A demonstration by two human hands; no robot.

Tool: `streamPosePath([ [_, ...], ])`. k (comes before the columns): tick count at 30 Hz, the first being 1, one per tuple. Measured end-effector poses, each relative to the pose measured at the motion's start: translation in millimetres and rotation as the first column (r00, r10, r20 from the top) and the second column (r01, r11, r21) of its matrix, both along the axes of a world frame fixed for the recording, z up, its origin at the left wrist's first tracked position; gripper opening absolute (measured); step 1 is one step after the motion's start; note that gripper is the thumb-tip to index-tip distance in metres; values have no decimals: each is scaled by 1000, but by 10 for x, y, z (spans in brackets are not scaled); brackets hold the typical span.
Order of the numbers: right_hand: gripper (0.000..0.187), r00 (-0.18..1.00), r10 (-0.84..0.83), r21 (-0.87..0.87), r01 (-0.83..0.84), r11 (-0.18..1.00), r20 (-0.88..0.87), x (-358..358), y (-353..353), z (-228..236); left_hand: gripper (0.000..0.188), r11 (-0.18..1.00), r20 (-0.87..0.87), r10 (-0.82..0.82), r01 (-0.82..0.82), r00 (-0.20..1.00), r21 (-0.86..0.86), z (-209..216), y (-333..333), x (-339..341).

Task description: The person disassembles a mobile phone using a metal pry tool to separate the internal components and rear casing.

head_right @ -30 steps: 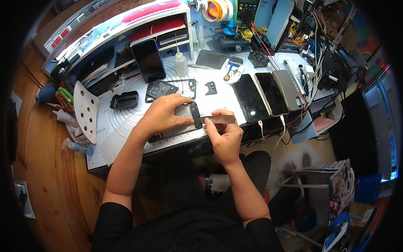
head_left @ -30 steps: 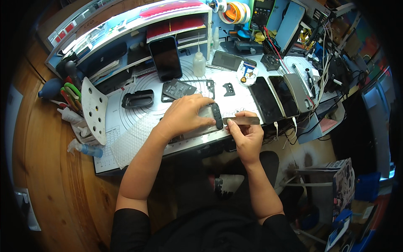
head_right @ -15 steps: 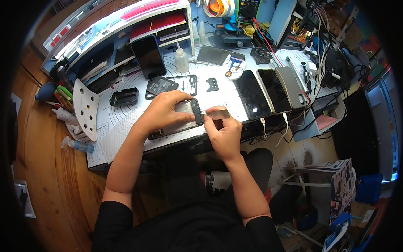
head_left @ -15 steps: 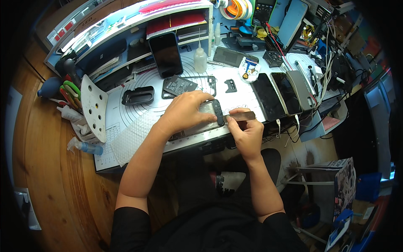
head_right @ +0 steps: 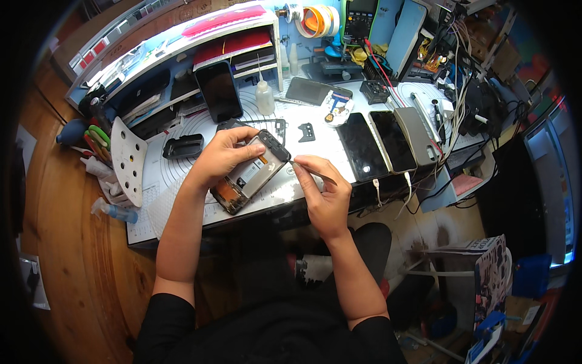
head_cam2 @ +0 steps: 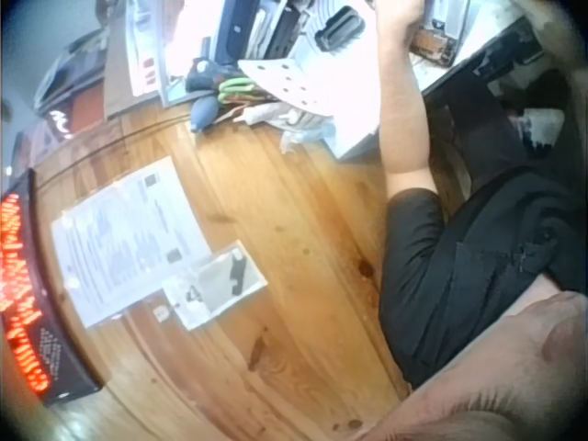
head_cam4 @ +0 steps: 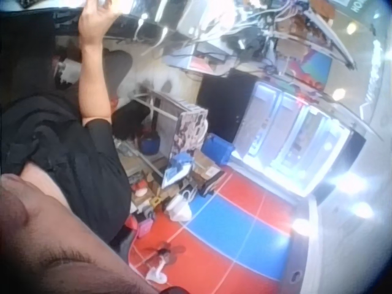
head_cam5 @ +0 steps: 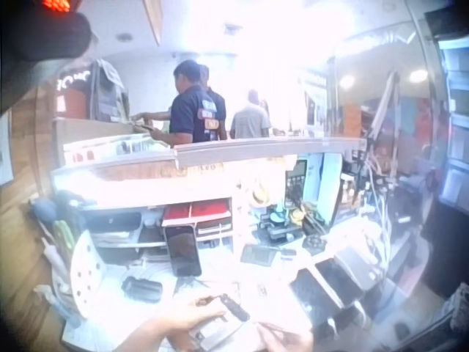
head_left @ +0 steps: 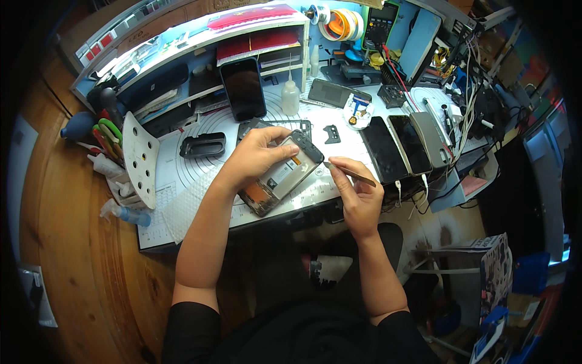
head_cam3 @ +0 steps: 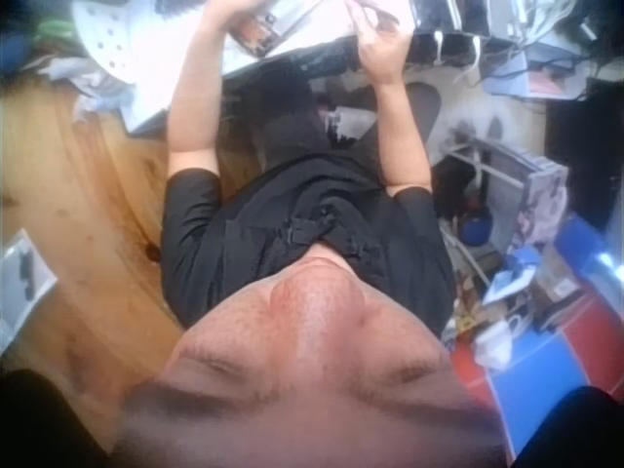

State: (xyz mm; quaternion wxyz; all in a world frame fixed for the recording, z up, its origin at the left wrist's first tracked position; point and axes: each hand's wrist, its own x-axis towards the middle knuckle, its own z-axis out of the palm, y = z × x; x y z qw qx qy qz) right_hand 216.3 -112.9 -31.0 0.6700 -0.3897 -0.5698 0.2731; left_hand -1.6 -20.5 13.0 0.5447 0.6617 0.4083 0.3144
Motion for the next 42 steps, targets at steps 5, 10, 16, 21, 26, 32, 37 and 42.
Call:
streamPosePath([
  [5,19,997,77,11,-76,997,-32,-38,231,-47,32,998,2,-14,14,1000,-54,-53,15,13],
  [10,14,998,60,-88,-62,994,-31,-48,286,-103,42,998,37,-23,25,999,-62,-139,23,71],
  [16,12,998,60,-128,-63,990,-26,-56,260,-123,40,984,88,17,-1,996,-176,-171,0,96],
  [21,13,997,65,-166,-70,984,-38,-58,235,-108,36,955,59,10,7,998,-296,-96,-22,129],
  [26,13,999,48,-127,-47,991,7,-73,223,-105,37,951,35,1,10,999,-308,-82,-28,144],
  [32,14,999,40,-151,-39,988,3,-61,217,-115,36,945,63,-2,22,998,-327,-175,22,137],
  [37,14,999,33,-150,-32,988,3,-67,203,-111,35,943,65,-1,22,998,-331,-193,27,140],
  [42,14,999,26,-128,-20,992,43,-68,207,-122,34,945,54,-6,23,999,-327,-201,30,142],
])
